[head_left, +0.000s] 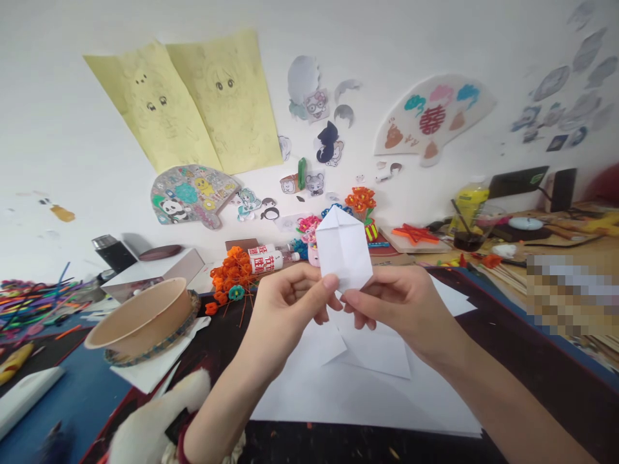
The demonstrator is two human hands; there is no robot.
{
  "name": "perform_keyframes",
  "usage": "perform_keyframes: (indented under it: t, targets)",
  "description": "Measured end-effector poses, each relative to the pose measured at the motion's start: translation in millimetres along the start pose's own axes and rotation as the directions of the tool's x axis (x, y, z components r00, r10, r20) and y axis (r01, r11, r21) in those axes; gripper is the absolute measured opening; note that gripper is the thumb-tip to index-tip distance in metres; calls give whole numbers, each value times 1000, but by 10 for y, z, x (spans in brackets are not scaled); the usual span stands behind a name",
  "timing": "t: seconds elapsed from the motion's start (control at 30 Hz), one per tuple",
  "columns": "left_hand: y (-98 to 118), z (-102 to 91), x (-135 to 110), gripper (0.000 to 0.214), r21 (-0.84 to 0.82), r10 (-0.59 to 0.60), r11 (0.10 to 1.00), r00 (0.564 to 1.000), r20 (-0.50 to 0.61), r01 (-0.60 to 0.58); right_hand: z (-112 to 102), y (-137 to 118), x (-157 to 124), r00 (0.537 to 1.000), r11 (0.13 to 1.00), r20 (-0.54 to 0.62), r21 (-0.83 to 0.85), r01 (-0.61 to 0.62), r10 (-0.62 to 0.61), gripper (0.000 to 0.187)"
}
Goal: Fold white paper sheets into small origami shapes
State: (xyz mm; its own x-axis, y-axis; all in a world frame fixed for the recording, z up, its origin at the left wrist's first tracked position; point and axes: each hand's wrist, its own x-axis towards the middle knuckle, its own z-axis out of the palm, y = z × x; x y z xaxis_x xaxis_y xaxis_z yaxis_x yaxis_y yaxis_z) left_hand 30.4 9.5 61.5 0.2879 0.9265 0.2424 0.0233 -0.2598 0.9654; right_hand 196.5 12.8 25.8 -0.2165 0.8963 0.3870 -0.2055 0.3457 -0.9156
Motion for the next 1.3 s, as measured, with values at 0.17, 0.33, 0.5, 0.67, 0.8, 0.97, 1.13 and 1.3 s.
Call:
perform_keyframes:
  t: [0.17, 0.33, 0.5, 0.67, 0.8, 0.97, 1.13, 1.3]
  targets:
    - [4, 26, 0, 19, -19, -15, 1000, 1000, -27, 15, 23, -17, -11, 999, 999, 38, 18, 27, -28, 3]
    - [10, 4, -5, 20, -10, -19, 1000, 1000, -16, 19, 24, -7, -5, 998, 998, 63, 67, 6, -10, 8]
    - [14, -23, -6, 17, -11, -11, 1000, 1000, 10, 11, 23, 18, 2, 998, 993, 68, 114, -25, 17, 7]
    - [21, -22, -9, 15, -34, -8, 999, 1000, 27, 9, 20, 37, 11, 994, 987, 100, 156, -46, 30, 10]
    - [18, -25, -9, 18, -35, -12, 999, 1000, 27, 13, 3, 43, 22, 991, 987, 121, 144, -76, 59, 13]
    - [14, -39, -4, 21, -25, -17, 1000, 1000, 22, 18, -6, 37, 31, 998, 997, 62, 67, -39, 35, 17]
    - [9, -53, -4, 21, -18, -30, 999, 999, 28, 31, -2, 34, 29, 998, 998, 55, 65, -23, 19, 16]
    - [10, -63, -3, 19, -17, -43, 999, 999, 32, 43, -5, 50, 23, 998, 997, 61, 73, -24, 20, 15]
